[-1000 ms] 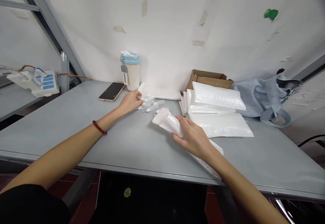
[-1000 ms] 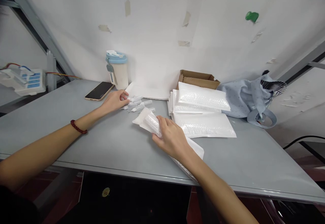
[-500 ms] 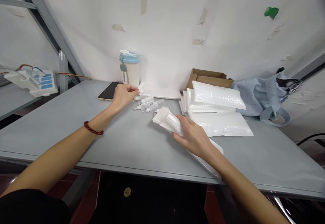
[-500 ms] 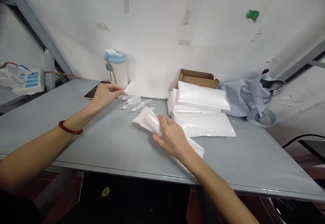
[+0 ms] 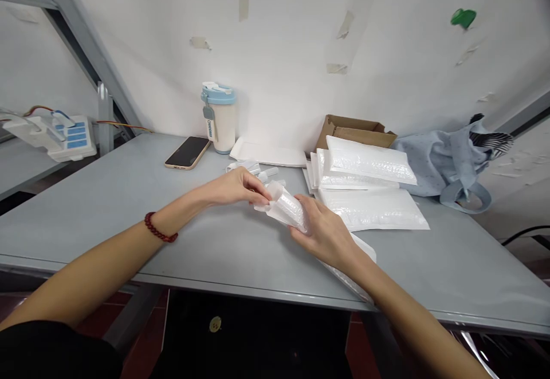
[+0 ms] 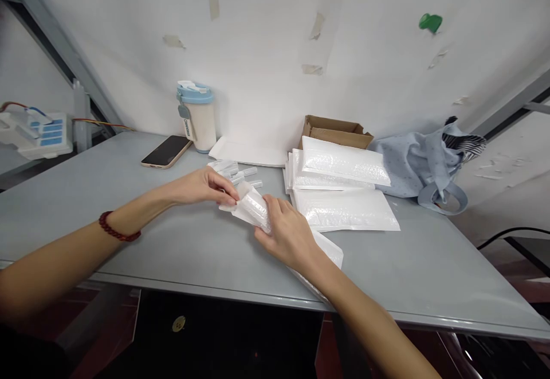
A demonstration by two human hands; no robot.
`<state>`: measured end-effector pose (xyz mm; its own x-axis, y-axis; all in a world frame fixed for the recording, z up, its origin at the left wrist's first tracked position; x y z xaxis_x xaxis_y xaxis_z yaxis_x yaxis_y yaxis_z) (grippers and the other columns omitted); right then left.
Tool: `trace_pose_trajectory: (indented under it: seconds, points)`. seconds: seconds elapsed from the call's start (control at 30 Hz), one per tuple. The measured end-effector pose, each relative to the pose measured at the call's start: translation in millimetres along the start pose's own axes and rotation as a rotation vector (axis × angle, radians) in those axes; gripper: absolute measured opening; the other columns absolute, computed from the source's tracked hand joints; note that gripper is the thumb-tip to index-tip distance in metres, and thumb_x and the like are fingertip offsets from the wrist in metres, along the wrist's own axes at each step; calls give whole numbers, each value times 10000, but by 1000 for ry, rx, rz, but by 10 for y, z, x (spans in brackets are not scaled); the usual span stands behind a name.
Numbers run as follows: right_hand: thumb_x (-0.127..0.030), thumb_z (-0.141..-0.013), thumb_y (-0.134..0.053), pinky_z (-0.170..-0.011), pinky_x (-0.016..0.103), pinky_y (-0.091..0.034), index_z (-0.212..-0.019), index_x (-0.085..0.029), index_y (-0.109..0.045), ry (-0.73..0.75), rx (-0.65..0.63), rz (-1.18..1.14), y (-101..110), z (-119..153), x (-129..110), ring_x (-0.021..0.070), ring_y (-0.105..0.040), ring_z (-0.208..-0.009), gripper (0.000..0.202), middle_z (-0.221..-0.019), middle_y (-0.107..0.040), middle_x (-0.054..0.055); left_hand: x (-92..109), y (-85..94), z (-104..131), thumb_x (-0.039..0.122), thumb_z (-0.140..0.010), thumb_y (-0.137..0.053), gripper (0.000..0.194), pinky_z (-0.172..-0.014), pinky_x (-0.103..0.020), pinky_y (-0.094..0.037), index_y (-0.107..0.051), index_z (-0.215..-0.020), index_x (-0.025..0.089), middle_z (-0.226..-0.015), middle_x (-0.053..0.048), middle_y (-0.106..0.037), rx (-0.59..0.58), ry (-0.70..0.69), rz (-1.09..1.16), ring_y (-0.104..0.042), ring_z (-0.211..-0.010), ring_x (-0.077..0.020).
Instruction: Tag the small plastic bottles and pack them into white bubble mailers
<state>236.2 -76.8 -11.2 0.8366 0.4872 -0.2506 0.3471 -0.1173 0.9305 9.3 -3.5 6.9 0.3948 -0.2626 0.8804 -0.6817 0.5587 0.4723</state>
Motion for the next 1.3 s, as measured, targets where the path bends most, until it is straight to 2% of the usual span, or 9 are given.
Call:
trace_pose_trajectory:
  seconds: [0.1, 0.2, 0.33, 0.43, 0.6, 0.77, 1.07, 1.17, 1.3]
  points:
    - [-277, -793, -549, -712, 385, -513, -1234, -160, -459, 10, -2, -3, -23, 11, -6, 284, -634, -938, 465, -1107, -650, 132, 40, -154, 9, 328, -753, -676, 209, -692, -264, -480, -786, -904, 235, -732, -19, -717, -69, -46, 41, -611, -709, -148]
    - [-285, -801, -546, -726, 393, -519, -1242, -151, -453, 14, 8, -15, -28, 13, 0, 288, -635, -957, 471, -1128, -645, 141, 82, -110, 27, 349, -775, -657, 259, -744, -275, -495, -773, -974, 229, -833, -30, -739, -28, -60, 34, -632, -769, -158]
    - [-310, -817, -534, -739, 392, -521, -1252, -172, -439, 3, 38, -31, -11, 9, 13, 286, -633, -978, 466, -1145, -644, 131, -32, 237, 6, 390, -745, -651, 315, -702, -303, -501, -744, -940, 160, -869, -68, -734, 418, 82, -57, -629, -725, -180]
    - [-321, -821, -530, -746, 392, -521, -1249, -179, -438, -6, 50, -28, -2, 5, 22, 287, -633, -982, 461, -1144, -647, 124, -252, 485, -48, 406, -729, -645, 318, -787, -322, -473, -716, -914, 158, -885, -73, -712, 647, 140, -401, -623, -856, -226]
    - [-322, -824, -520, -735, 387, -524, -1237, -183, -443, -11, 52, -27, -10, 2, 29, 284, -637, -973, 443, -1137, -650, 122, -614, 526, -196, 485, -737, -607, 426, -817, -309, -452, -676, -1018, 173, -1070, -88, -682, 566, 151, -599, -599, -949, -254]
    - [-318, -825, -521, -750, 395, -526, -1238, -156, -441, -5, 46, -27, -15, -1, 26, 288, -637, -978, 451, -1153, -643, 140, -689, 445, -273, 414, -741, -577, 345, -893, -322, -422, -674, -949, 156, -1032, -101, -659, 551, 99, -645, -572, -1000, -263]
    - [-331, -829, -518, -744, 402, -527, -1248, -161, -433, -9, 45, -25, -20, 3, 38, 292, -636, -979, 460, -1151, -643, 137, -380, 463, -146, 453, -717, -656, 378, -741, -271, -451, -677, -949, 156, -937, -52, -682, 622, 108, -262, -602, -799, -178]
    - [-321, -830, -529, -766, 402, -524, -1266, -149, -427, -19, 26, -23, -22, 2, 33, 294, -627, -1006, 480, -1178, -632, 144, -173, 449, -20, 465, -730, -677, 378, -685, -246, -436, -689, -975, 178, -859, -30, -696, 489, 37, -112, -599, -772, -160]
    - [-307, -827, -547, -781, 416, -522, -1273, -135, -430, -30, -54, -13, -14, 5, 6, 304, -622, -1018, 492, -1213, -612, 163, 40, 376, 90, 442, -704, -724, 297, -601, -231, -383, -762, -876, 203, -801, -18, -694, 222, -10, -243, -538, -686, -133]
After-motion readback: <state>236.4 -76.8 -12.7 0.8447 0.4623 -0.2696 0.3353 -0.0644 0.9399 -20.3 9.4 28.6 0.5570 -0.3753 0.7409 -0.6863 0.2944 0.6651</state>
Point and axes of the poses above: each hand's wrist, its own z-axis away from the middle knuckle, its own y-axis out of the back of the hand, x = y × z, the point moved 1 cm from there along -z, towards the middle knuckle
